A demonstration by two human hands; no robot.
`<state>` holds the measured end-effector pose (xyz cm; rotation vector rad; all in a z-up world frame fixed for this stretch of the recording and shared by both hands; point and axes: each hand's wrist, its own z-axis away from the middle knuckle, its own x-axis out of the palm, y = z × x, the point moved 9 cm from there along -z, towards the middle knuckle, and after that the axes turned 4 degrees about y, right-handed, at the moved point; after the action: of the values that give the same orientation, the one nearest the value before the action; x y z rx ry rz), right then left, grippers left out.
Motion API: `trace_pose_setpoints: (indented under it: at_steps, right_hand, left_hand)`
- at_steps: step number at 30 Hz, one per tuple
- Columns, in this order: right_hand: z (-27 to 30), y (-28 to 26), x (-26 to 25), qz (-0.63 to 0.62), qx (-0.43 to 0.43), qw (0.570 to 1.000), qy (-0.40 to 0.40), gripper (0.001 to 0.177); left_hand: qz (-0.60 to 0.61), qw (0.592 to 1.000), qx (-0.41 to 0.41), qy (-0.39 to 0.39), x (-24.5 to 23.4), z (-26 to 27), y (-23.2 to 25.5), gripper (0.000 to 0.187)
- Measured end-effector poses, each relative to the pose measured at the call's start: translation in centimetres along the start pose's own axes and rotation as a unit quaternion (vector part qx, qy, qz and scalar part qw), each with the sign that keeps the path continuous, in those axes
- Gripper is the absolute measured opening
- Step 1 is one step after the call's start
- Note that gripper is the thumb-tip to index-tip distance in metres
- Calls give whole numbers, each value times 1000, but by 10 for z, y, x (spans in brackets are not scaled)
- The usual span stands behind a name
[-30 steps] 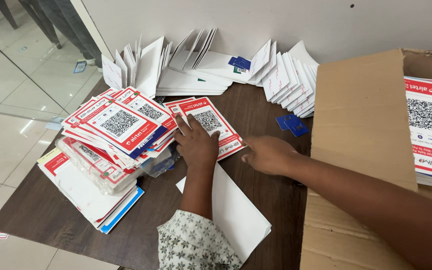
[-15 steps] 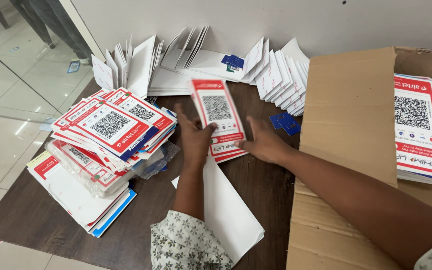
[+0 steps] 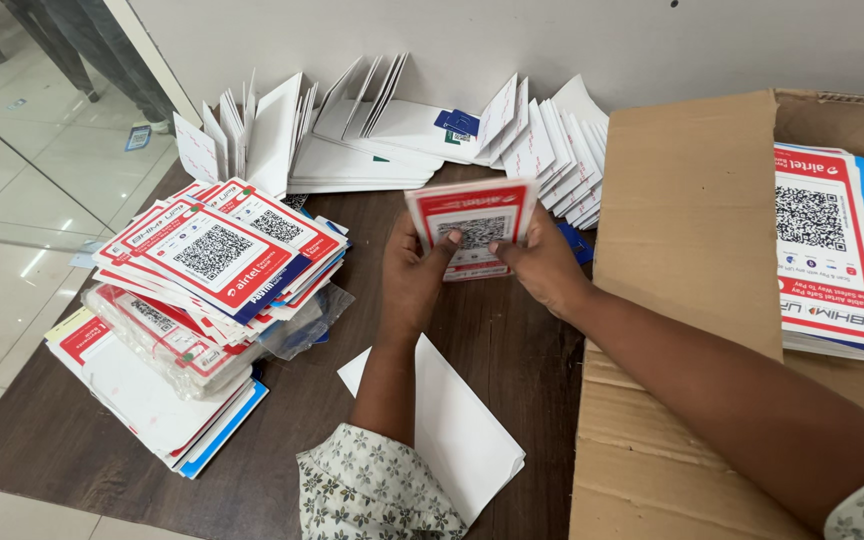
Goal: The person sorts through several stacks of promotional stickers and printed cards on a desk, placing some into a cardboard box and rearranging others on the surface.
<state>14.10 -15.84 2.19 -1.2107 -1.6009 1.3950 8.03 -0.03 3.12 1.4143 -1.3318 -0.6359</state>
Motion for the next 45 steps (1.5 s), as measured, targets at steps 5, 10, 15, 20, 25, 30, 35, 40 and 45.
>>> trace_pose_setpoints:
  at_steps: [5, 10, 15, 20, 25, 30, 35, 40, 45]
  right_hand:
    - [-3, 5, -1, 18, -18, 1000, 17, 54]
    - [-2, 6, 2, 12, 32, 999, 9, 38]
    - [11, -24, 8, -22, 86, 996, 3, 35]
    - [16, -86, -24, -8, 20, 999, 24, 42]
    - [35, -147, -140, 78, -59, 991, 96, 37]
    - [80, -178, -290, 99, -105, 979, 141, 46]
    - [119, -120, -453, 278, 110, 902, 312, 36]
    - [163, -64, -494, 166, 256, 873, 381, 42]
    - [131, -74, -432, 105, 194, 915, 338, 48]
  left_hand:
    - [-26, 999, -42, -11, 2, -1, -16, 24]
    - [19, 997, -75, 10, -1, -2, -26, 23]
    - [71, 996, -39, 32, -7, -6, -19, 25]
    - [103, 993, -17, 59, -12, -4, -16, 45]
    - [60, 992, -53, 95, -23, -7, -27, 55]
    - [74, 993, -48, 75, -16, -4, -23, 55]
    - [37, 994, -50, 86, -15, 1, -4, 65]
    - [20, 993, -58, 96, -17, 3, 2, 71]
    - [19, 993, -67, 93, -15, 1, -3, 70]
